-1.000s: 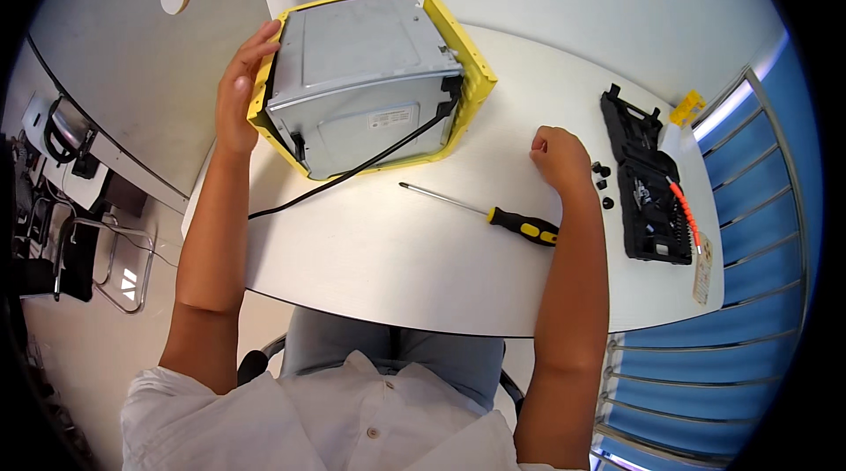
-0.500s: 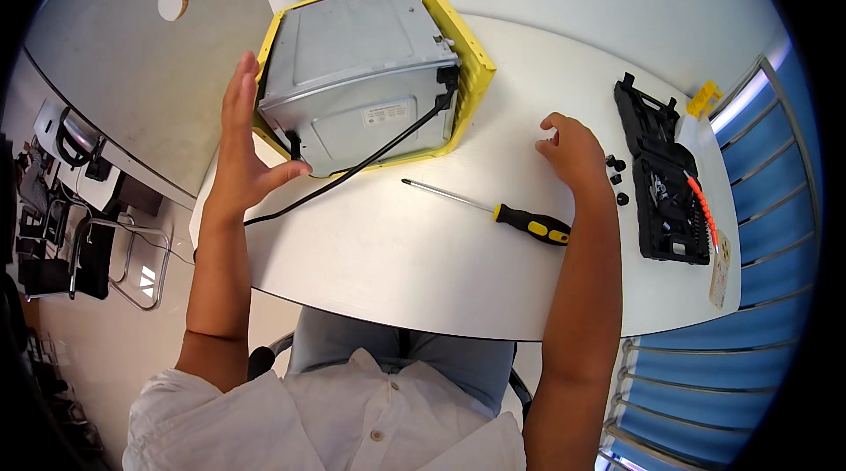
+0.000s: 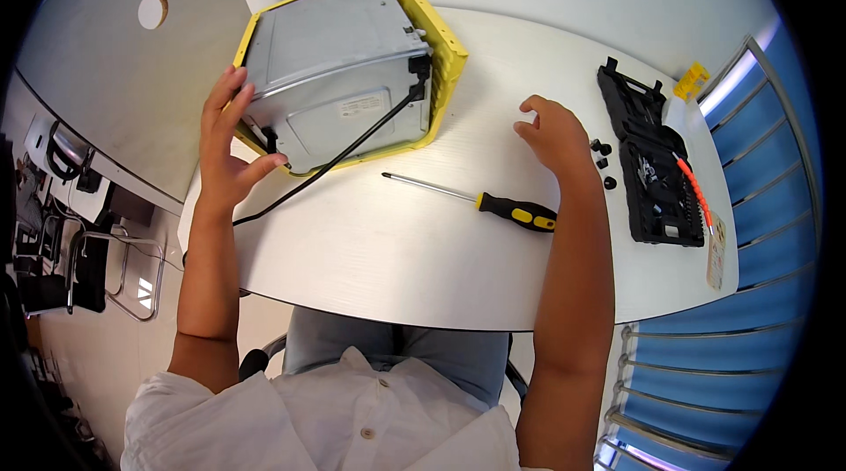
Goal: The person uses a screwdriver to remove screws from a yellow and gray appliance, then reattaches the screws to secure the casing. The person rotates the appliance to access different sides and continues fastening screws.
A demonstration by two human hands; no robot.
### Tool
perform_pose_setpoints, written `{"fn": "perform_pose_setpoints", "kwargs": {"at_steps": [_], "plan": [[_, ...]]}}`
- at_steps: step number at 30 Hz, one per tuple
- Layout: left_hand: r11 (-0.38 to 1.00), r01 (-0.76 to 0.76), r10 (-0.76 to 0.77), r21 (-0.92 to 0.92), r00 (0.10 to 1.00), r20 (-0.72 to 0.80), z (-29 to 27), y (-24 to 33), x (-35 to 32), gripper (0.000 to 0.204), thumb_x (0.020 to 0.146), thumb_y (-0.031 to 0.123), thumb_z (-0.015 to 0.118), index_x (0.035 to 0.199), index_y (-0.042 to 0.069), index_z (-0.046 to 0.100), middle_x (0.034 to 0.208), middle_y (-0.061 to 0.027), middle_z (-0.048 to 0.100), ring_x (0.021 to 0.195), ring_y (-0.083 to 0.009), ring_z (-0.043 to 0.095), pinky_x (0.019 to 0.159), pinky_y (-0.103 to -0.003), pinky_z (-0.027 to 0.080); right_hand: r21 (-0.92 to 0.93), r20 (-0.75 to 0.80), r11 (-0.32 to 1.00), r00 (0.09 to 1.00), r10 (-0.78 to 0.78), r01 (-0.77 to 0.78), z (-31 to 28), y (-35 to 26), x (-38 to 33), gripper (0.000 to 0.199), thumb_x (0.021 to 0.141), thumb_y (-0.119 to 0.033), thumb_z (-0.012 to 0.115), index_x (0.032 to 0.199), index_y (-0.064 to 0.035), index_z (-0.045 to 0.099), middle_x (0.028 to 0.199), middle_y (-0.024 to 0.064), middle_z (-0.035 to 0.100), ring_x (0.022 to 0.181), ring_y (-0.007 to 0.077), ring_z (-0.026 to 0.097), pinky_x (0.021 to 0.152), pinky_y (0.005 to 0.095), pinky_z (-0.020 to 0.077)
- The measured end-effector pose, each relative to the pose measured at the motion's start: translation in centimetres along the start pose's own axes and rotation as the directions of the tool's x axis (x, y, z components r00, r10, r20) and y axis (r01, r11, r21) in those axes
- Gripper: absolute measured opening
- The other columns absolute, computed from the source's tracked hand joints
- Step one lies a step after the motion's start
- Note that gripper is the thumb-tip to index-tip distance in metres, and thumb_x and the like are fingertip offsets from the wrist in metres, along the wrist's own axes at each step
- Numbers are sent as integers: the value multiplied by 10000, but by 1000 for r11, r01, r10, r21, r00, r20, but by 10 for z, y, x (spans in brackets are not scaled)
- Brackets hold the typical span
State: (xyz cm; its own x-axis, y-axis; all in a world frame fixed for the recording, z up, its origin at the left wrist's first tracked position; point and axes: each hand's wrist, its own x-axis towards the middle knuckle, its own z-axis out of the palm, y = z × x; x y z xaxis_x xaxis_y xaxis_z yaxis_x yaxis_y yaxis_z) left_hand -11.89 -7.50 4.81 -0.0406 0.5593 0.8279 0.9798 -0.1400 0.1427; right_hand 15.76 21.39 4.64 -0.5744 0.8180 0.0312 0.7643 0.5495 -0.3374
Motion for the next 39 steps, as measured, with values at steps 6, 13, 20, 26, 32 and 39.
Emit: {"fn": "perform_pose_setpoints", "kwargs": {"at_steps": [6, 13, 20, 26, 32, 39], "plan": [[1000, 1, -1, 11, 1000, 1, 2, 1, 0, 827, 669, 445, 793, 1349, 100, 474, 1431, -150, 388, 1341, -363, 341, 1071, -473, 314, 14, 9, 1000, 1000, -5, 4, -3, -5, -4, 301, 854, -239, 639, 1116, -97, 604, 873, 60, 601, 820, 190, 595, 744, 323, 475], [998, -30, 32, -63, 999, 28, -1, -2, -1, 841, 717, 468, 752, 1400, 116, 410, 1467, -163, 326, 1363, -346, 302, 1086, -462, 283, 31, 33, 999, 999, -9, 8, -2, -8, -4, 301, 861, -242, 637, 1123, -97, 603, 864, 61, 599, 811, 187, 594, 743, 320, 475], [999, -2, 4, -50, 999, 33, 2, -4, -3, 793, 752, 388, 730, 1411, 110, 389, 1472, -162, 318, 1367, -343, 295, 1095, -463, 265, 44, 47, 999, 999, -1, -1, -2, -10, -5, 305, 867, -242, 638, 1126, -86, 602, 835, 58, 584, 782, 179, 579, 720, 316, 469], [999, 2, -1, -50, 1000, 29, 3, -4, -2, 821, 748, 423, 733, 1421, 117, 376, 1477, -160, 309, 1366, -335, 292, 1094, -461, 262, 84, -26, 994, 997, -72, 73, 0, -10, -6, 290, 856, -233, 643, 1100, -80, 606, 834, 66, 590, 783, 198, 586, 719, 321, 468], [997, 15, -16, -71, 1000, -9, 6, -2, -2, 872, 676, 429, 788, 1404, 137, 407, 1467, -151, 321, 1358, -344, 302, 1070, -466, 305, 120, -175, 937, 936, -305, 328, 10, -19, -9, 162, 848, -221, 630, 895, -67, 623, 827, 69, 600, 802, 237, 584, 711, 345, 465], [999, 28, -29, -44, 1000, -12, 8, 3, 1, 782, 706, 325, 753, 1392, 140, 426, 1461, -145, 334, 1367, -343, 292, 1068, -453, 314, 37, 6, 953, 953, -302, 301, -11, -48, -37, 211, 858, -255, 605, 831, -49, 640, 798, 80, 590, 774, 255, 558, 714, 360, 459]]}}
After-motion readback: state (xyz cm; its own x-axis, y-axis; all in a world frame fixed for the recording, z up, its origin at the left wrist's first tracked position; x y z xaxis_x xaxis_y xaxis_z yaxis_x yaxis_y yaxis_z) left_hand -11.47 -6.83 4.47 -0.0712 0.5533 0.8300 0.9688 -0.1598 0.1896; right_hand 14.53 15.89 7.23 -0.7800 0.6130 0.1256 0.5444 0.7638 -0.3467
